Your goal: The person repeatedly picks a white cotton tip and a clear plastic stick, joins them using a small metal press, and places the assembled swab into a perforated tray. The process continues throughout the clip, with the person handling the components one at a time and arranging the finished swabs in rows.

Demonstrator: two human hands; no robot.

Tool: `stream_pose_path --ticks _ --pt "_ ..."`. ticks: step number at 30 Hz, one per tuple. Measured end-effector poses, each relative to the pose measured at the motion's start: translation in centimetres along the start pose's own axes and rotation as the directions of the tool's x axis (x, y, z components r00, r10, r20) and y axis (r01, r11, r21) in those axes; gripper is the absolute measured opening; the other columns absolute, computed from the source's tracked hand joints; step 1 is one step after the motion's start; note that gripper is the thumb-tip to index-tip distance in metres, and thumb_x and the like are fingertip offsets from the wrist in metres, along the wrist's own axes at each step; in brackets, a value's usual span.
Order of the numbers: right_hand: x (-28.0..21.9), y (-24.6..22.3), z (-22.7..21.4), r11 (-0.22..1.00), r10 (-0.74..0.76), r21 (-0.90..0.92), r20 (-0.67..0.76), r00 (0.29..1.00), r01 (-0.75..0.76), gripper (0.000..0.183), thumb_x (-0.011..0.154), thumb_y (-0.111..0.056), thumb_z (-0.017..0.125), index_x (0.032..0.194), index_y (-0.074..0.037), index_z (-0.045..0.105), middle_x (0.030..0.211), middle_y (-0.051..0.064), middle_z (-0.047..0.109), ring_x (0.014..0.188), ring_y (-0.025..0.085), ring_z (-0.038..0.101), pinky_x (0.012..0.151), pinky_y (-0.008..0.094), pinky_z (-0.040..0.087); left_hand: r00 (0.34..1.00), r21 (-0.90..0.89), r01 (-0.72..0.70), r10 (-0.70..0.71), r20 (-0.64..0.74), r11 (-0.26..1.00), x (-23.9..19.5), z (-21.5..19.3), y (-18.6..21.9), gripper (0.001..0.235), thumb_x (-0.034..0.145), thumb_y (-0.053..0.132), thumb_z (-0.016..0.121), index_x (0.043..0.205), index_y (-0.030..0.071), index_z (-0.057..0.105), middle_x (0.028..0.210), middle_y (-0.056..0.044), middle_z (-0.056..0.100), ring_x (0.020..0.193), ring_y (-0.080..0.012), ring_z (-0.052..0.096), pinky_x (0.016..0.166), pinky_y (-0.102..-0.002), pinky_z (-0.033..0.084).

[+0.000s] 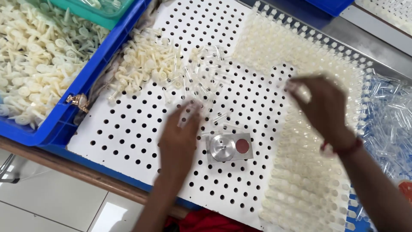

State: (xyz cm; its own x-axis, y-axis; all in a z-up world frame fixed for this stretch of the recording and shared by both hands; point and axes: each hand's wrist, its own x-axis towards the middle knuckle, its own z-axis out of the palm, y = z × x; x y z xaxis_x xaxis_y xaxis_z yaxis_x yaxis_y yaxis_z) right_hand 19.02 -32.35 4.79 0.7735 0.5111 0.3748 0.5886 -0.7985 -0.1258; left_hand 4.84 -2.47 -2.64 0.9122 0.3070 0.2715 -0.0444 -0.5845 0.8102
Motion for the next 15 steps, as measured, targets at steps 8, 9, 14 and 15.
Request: stream_pose_path --ticks 8,9,14,15 --pt "5.9 12.8 4.5 0.968 0.003 -0.249 0.068 0.998 0.014 0.022 0.1 -0.039 0.084 0.101 -0.018 0.082 0.08 0.001 0.073 0.072 0.018 0.065 0.07 0.038 0.048 0.985 0.569 -0.166 0.156 0.067 0.805 3.0 1.2 -5.7 0.053 0.096 0.028 0.063 0.143 0.004 0.056 0.154 -0.019 0.044 0.139 -0.0373 0.04 0.111 -0.051 0.033" --pt "6.3 13.3 4.4 0.976 -0.004 -0.218 0.086 0.996 0.023 0.024 0.101 -0.04 0.083 0.101 -0.017 0.081 0.086 0.0 0.075 0.074 0.018 0.065 0.067 0.037 0.048 0.987 0.539 -0.158 0.138 0.077 0.828 2.7 1.6 -6.1 0.048 0.098 0.025 0.062 0.142 0.006 0.056 0.156 -0.016 0.045 0.141 -0.0348 0.042 0.113 -0.051 0.032" --pt "5.5 12.7 6.6 0.943 0.057 -0.333 0.161 0.985 -0.001 0.022 0.099 -0.039 0.082 0.102 -0.017 0.082 0.084 0.004 0.076 0.075 0.02 0.068 0.07 0.038 0.051 0.992 0.499 -0.121 0.118 0.037 0.858 2.4 0.5 -6.6 0.05 0.094 -0.007 0.054 0.142 0.001 0.06 0.154 -0.015 0.055 0.142 -0.0303 0.051 0.117 -0.043 0.038" --pt "5.3 12.7 7.5 0.929 0.08 -0.368 0.133 0.988 -0.026 0.021 0.101 -0.037 0.082 0.105 -0.017 0.082 0.087 0.006 0.076 0.078 0.022 0.068 0.07 0.039 0.051 0.994 0.391 -0.095 0.106 -0.006 0.916 2.5 0.4 -6.4 0.046 0.094 -0.009 0.054 0.138 0.0 0.063 0.148 -0.015 0.061 0.137 -0.0315 0.053 0.114 -0.044 0.039"
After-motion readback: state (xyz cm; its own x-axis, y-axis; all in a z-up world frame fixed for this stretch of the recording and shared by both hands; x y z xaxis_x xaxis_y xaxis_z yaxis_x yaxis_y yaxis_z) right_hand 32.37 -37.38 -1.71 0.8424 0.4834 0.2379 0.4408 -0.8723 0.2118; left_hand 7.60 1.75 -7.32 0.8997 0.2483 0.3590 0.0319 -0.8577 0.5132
